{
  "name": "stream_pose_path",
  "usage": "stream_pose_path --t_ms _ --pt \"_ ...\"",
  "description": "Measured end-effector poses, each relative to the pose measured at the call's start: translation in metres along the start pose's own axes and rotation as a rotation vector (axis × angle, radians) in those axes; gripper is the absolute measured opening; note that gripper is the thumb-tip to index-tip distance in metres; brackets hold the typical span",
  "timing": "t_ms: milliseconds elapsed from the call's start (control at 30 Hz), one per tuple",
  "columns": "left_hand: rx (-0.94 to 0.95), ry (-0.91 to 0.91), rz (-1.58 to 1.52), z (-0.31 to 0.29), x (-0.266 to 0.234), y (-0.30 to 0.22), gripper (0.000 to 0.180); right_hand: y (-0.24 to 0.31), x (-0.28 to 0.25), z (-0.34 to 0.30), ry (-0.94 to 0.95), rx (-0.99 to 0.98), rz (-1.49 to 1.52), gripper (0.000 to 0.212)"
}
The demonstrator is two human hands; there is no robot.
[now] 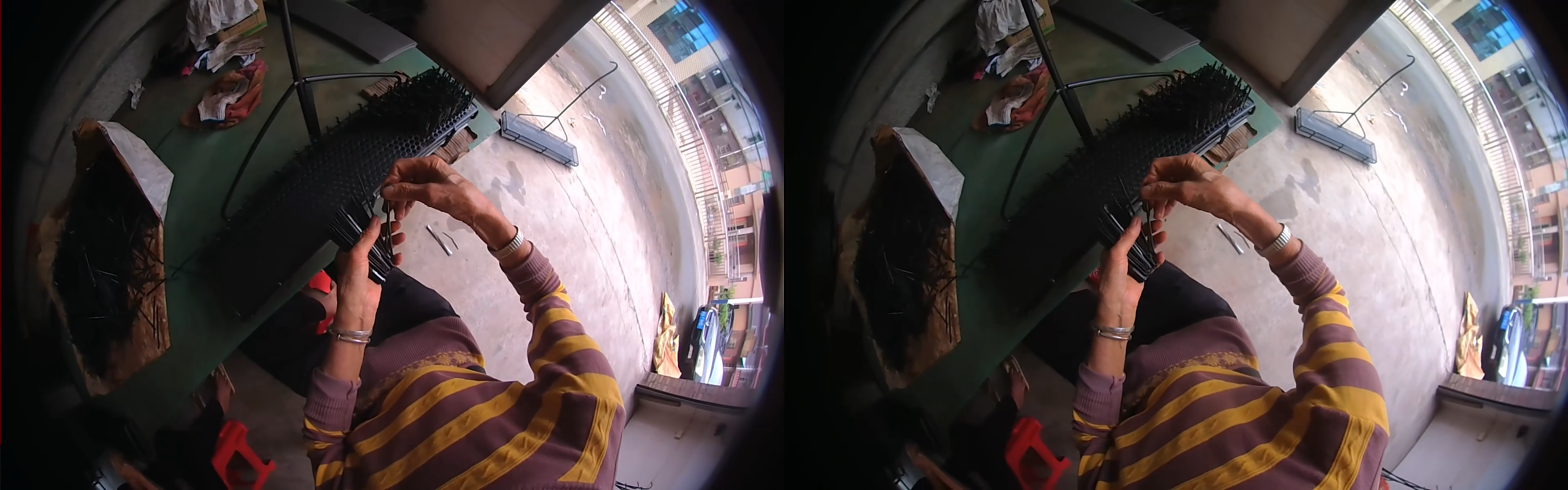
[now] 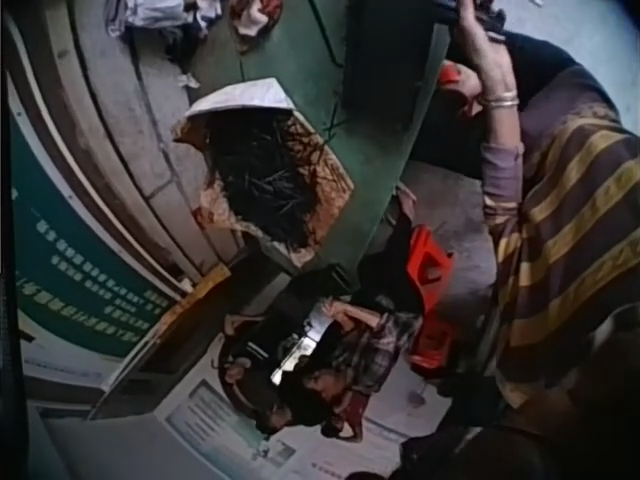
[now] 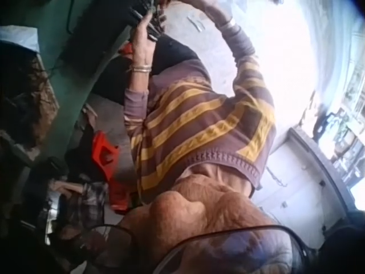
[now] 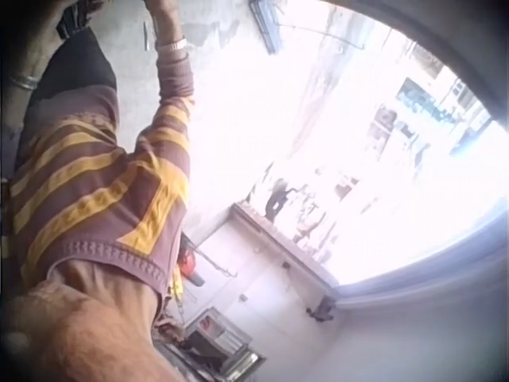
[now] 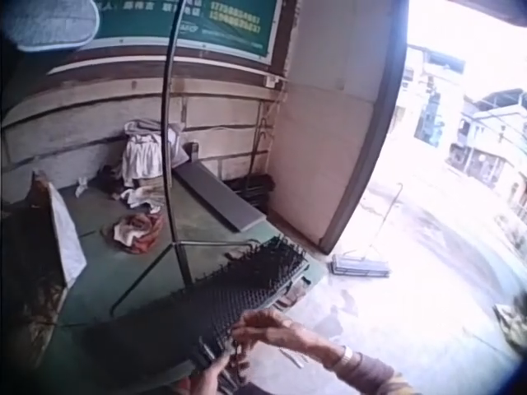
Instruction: Manually inserting bundles of black plastic bristles into the pre-drilled holes of a broom head base.
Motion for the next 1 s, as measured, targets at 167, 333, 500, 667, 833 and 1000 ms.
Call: stream_pose_path --t_ms 167,333,500,667,833,1000 --pt "-0.041 -0.09 -0.163 0.013 -0.011 -0.005 0.023 0.043 -0.028 0.006 -0.343 -0.421 -0.178 0.01" --pt "-0.094 -0.131 -0.198 0.019 -0.014 0.011 0.018 0.054 -0.049 0.026 -0.644 -0.68 -0.545 0.008" --pt "-0.112 -0.126 -0.202 0.019 -0.012 0.016 0.015 0.037 -0.058 0.045 -0.705 -0.736 -0.747 0.006" --pt "-0.132 -0.126 -0.194 0.018 -0.011 0.014 0.015 0.036 -0.052 0.045 -0.669 -0.725 -0.772 0.006" --pt "-0.122 -0.127 -0.181 0.017 -0.011 0.012 0.012 0.045 -0.048 0.044 -0.644 -0.724 -0.878 0.007" --pt "-0.098 -0.145 -0.17 0.017 -0.012 0.012 0.01 0.043 -0.054 0.057 -0.587 -0.652 -0.898 0.007"
Point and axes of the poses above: each hand's wrist, its own z-axis towards the middle knuckle, its own x-axis out of the palm, y = z × x, the point moved 8 cm from there along z, towards the middle knuckle, and after that the axes turned 6 degrees about z, right-handed, at the moved point
